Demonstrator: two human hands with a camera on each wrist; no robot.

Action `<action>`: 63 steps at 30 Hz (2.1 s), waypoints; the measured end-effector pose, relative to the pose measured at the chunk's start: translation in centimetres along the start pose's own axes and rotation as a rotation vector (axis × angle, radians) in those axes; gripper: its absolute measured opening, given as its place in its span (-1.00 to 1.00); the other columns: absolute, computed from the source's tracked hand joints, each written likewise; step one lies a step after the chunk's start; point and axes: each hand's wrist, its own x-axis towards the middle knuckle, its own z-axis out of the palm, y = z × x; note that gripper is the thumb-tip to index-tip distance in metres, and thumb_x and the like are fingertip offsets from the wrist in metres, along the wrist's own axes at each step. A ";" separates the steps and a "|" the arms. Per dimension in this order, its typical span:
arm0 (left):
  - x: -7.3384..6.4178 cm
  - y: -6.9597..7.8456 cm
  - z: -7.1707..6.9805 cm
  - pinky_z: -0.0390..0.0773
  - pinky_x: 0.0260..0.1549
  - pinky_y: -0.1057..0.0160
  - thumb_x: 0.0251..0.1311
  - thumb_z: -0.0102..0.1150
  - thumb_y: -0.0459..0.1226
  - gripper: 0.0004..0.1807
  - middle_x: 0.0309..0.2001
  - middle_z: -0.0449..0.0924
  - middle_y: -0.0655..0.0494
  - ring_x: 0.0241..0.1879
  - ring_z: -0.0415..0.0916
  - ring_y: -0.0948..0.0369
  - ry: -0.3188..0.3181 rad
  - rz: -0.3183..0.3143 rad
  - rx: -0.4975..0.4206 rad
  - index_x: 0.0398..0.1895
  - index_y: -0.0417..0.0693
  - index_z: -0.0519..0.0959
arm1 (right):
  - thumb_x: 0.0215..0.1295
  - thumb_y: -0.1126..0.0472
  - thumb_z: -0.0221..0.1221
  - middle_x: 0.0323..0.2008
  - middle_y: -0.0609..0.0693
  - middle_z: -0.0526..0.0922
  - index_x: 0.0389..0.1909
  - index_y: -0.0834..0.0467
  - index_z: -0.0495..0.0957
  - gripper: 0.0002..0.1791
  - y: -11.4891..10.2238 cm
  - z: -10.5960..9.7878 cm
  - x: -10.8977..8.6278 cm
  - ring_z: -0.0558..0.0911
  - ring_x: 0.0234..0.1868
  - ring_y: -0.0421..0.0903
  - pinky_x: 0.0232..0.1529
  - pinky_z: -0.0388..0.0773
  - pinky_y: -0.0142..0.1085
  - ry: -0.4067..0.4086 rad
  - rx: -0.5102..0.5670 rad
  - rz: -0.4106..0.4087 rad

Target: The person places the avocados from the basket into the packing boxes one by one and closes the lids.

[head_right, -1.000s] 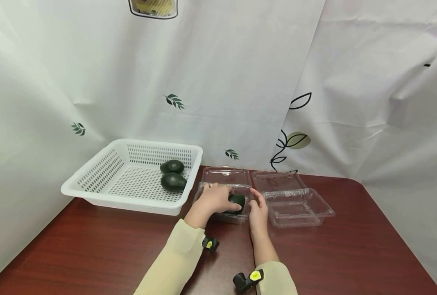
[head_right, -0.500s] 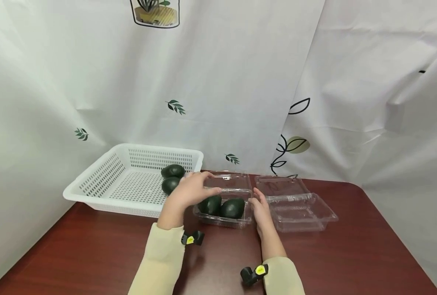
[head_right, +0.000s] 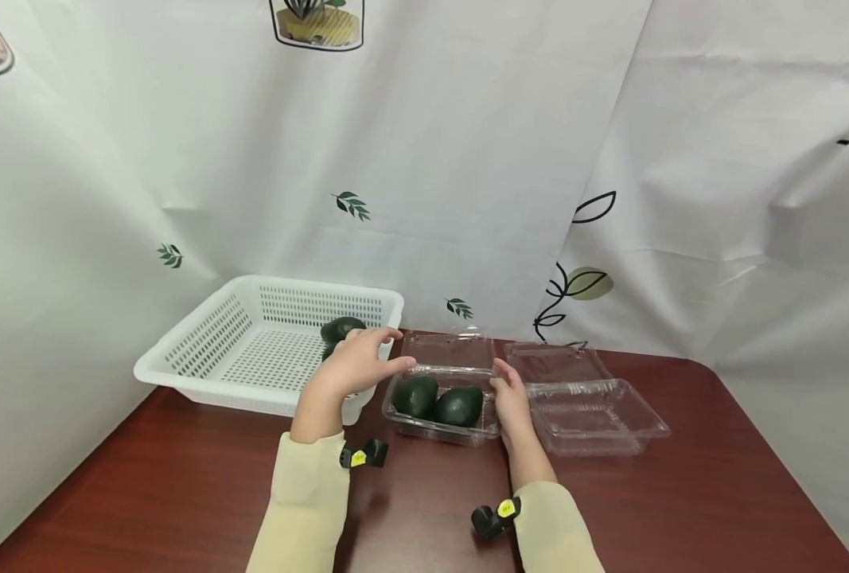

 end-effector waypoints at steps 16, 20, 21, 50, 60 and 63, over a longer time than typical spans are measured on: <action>0.9 -0.5 0.9 0.20 0.13 -0.11 0.11 0.17 0.10 -0.16 0.29 0.23 -0.10 0.25 0.12 -0.07 0.017 -0.064 -0.061 0.39 -0.01 0.13 | 0.31 0.56 -0.18 0.39 0.20 -0.01 0.42 0.26 -0.16 -0.31 1.2 -1.0 -0.8 0.13 0.29 0.10 0.05 0.23 -0.44 -0.105 0.154 -0.180; 1.1 -0.4 1.1 0.20 0.14 -0.14 0.08 0.21 0.08 -0.04 0.36 0.09 -0.10 0.33 0.02 -0.08 0.048 -0.079 -0.094 0.45 0.00 -0.04 | 0.28 0.58 -0.15 0.39 0.21 0.02 0.42 0.27 -0.10 -0.30 1.4 -1.2 -0.8 0.26 0.19 -0.01 -0.03 0.30 -0.52 -0.094 0.133 -0.220; 1.1 -0.4 1.2 0.19 0.15 -0.15 0.08 0.23 0.07 -0.02 0.38 0.06 -0.08 0.34 -0.01 -0.08 0.053 -0.077 -0.099 0.46 0.01 -0.07 | 0.28 0.58 -0.13 0.38 0.21 0.03 0.42 0.27 -0.08 -0.31 1.5 -1.2 -0.8 0.29 0.16 -0.06 -0.03 0.30 -0.52 -0.091 0.128 -0.227; 1.4 2.9 4.5 0.47 -0.21 0.16 -0.44 0.60 -0.02 -0.03 0.01 0.38 0.03 0.02 0.32 0.10 -0.189 0.112 0.234 0.19 0.07 0.33 | 0.52 0.12 -0.40 0.21 -0.07 0.27 0.34 0.23 0.12 -0.52 0.8 -1.8 -1.2 -0.08 0.40 0.01 0.32 -0.23 0.03 -0.096 0.221 -0.266; 1.7 3.3 5.6 0.42 -0.03 0.11 -0.41 0.60 -0.09 0.08 0.34 0.13 0.01 0.29 0.09 0.02 -0.198 0.105 0.313 0.33 0.26 0.23 | 0.44 -0.19 -0.41 0.42 0.10 -0.09 0.43 0.11 -0.08 -0.32 0.7 -2.1 -1.1 -0.14 0.42 0.04 0.35 -0.29 -0.09 -0.155 0.243 -0.172; 2.1 3.1 5.9 0.28 0.13 0.04 -0.31 0.56 -0.11 0.05 0.38 0.10 0.01 0.35 -0.01 -0.01 -0.198 0.082 0.319 0.36 0.26 0.20 | 0.40 -0.23 -0.44 0.44 0.14 -0.18 0.44 0.19 -0.20 -0.23 0.5 -2.0 -1.1 -0.15 0.42 0.04 0.35 -0.32 -0.07 -0.169 0.249 -0.162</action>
